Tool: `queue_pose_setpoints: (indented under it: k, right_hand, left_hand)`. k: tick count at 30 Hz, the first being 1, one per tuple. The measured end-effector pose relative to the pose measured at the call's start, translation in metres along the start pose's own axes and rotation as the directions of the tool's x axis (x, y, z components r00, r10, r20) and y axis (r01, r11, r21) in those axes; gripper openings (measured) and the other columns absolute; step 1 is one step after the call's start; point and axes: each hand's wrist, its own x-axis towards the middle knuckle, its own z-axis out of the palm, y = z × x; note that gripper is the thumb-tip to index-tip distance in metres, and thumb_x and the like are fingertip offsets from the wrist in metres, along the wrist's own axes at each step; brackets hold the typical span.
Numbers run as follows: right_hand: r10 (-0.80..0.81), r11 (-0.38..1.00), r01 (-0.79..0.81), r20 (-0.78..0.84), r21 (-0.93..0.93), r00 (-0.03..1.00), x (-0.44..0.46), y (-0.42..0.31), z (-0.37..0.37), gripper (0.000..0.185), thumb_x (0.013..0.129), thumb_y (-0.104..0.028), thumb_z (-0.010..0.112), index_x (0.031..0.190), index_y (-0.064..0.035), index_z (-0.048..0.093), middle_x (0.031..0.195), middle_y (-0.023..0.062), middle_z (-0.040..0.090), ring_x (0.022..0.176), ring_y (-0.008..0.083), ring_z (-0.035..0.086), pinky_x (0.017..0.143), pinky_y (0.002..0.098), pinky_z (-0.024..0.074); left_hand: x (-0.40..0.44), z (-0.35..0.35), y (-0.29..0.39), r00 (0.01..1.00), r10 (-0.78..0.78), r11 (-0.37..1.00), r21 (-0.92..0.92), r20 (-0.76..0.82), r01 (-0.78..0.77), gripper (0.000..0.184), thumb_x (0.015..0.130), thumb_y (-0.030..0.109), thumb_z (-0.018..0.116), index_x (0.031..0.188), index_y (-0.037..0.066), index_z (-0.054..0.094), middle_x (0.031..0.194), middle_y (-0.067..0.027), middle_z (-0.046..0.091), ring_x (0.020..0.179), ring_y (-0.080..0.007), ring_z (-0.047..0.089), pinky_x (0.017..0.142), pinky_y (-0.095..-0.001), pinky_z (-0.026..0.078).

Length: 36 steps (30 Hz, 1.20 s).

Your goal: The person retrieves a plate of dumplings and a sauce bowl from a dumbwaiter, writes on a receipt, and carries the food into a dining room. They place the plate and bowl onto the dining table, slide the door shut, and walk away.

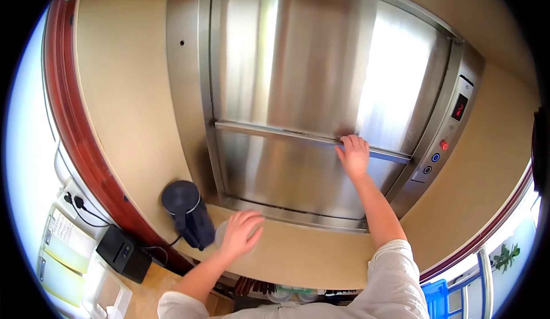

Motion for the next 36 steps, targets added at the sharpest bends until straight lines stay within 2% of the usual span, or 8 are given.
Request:
queue_pose_setpoints:
  k: [3,4,6,9,14,24,30,36]
  right_hand:
    - [-0.053,0.988,0.066,0.097,-0.137,0.994,0.0,-0.016,0.062,0.042,0.061,-0.02,0.073,0.098,-0.0102,0.054,0.094,0.0045,0.052,0.089,0.0239,0.051,0.077,0.0382,0.0401]
    - [-0.059,0.99,0.074,0.121,-0.12,0.991,-0.006,-0.021,0.077,0.042,0.061,-0.02,0.073,0.098,-0.0102,0.054,0.094,0.0045,0.052,0.089,0.0239,0.051,0.077,0.0382,0.0401]
    - [-0.113,0.971,0.128,0.088,-0.199,0.99,-0.014,-0.021,0.103,0.046,0.06,-0.02,0.074,0.1,-0.0099,0.053,0.095,0.0051,0.051,0.089,0.0239,0.05,0.078,0.038,0.0401]
    - [-0.183,0.96,0.199,0.096,-0.199,0.978,-0.018,-0.011,0.129,0.046,0.061,-0.02,0.073,0.1,-0.0094,0.052,0.095,0.005,0.05,0.088,0.0237,0.05,0.08,0.0384,0.0399]
    - [-0.218,0.963,0.219,0.025,-0.155,0.976,-0.02,-0.001,0.147,0.044,0.063,-0.021,0.073,0.101,-0.009,0.053,0.097,0.0049,0.05,0.09,0.0236,0.049,0.083,0.0391,0.0393]
    - [-0.164,0.983,0.152,-0.11,-0.108,0.98,0.025,0.108,0.151,0.042,0.065,-0.019,0.072,0.102,-0.0079,0.056,0.099,0.0057,0.053,0.092,0.0257,0.05,0.084,0.0407,0.0392]
    - [-0.21,0.969,0.179,-0.181,-0.172,0.961,0.066,0.109,0.16,0.039,0.066,-0.019,0.072,0.101,-0.0087,0.057,0.097,0.0046,0.055,0.09,0.0246,0.052,0.081,0.0379,0.0402]
    - [-0.294,0.935,0.211,-0.292,-0.285,0.91,0.118,0.094,0.113,0.035,0.067,-0.022,0.072,0.096,-0.0097,0.058,0.091,0.0037,0.057,0.084,0.0231,0.054,0.074,0.0347,0.0438]
  left_hand:
    - [0.024,0.003,-0.081,0.998,0.065,0.998,-0.014,0.016,-0.065,0.023,0.075,0.013,0.063,0.096,0.006,0.061,0.108,-0.0109,0.058,0.102,-0.0304,0.053,0.088,-0.0413,0.041]
    - [0.021,0.007,-0.097,0.999,0.037,0.999,-0.019,0.024,-0.037,0.023,0.075,0.013,0.063,0.096,0.006,0.061,0.108,-0.0109,0.058,0.102,-0.0304,0.053,0.088,-0.0413,0.041]
    - [0.016,0.017,-0.122,0.995,0.096,0.995,-0.03,0.035,-0.095,0.022,0.076,0.013,0.063,0.096,0.006,0.061,0.108,-0.0106,0.057,0.102,-0.0303,0.053,0.087,-0.0412,0.041]
    - [0.013,0.034,-0.147,0.997,0.067,0.997,-0.039,0.049,-0.065,0.022,0.076,0.013,0.063,0.096,0.006,0.061,0.107,-0.0102,0.058,0.102,-0.0306,0.053,0.086,-0.0407,0.042]
    - [0.024,0.046,-0.167,0.999,0.034,0.999,-0.02,0.035,-0.033,0.019,0.075,0.01,0.063,0.093,0.005,0.061,0.105,-0.0097,0.058,0.1,-0.0305,0.053,0.084,-0.0399,0.044]
    - [0.149,0.125,-0.146,0.999,0.045,0.998,0.042,-0.027,-0.044,0.017,0.074,0.007,0.063,0.091,0.006,0.06,0.099,-0.0073,0.06,0.096,-0.0276,0.054,0.081,-0.0376,0.044]
    - [0.154,0.176,-0.201,0.996,-0.009,0.999,0.041,-0.089,0.012,0.017,0.075,0.009,0.063,0.091,0.006,0.06,0.097,-0.0062,0.06,0.093,-0.0261,0.055,0.077,-0.0365,0.043]
    - [0.136,0.183,-0.205,0.989,0.009,0.997,0.079,-0.146,0.002,0.017,0.075,0.009,0.062,0.091,0.006,0.06,0.098,-0.0067,0.06,0.093,-0.0262,0.054,0.078,-0.0363,0.042]
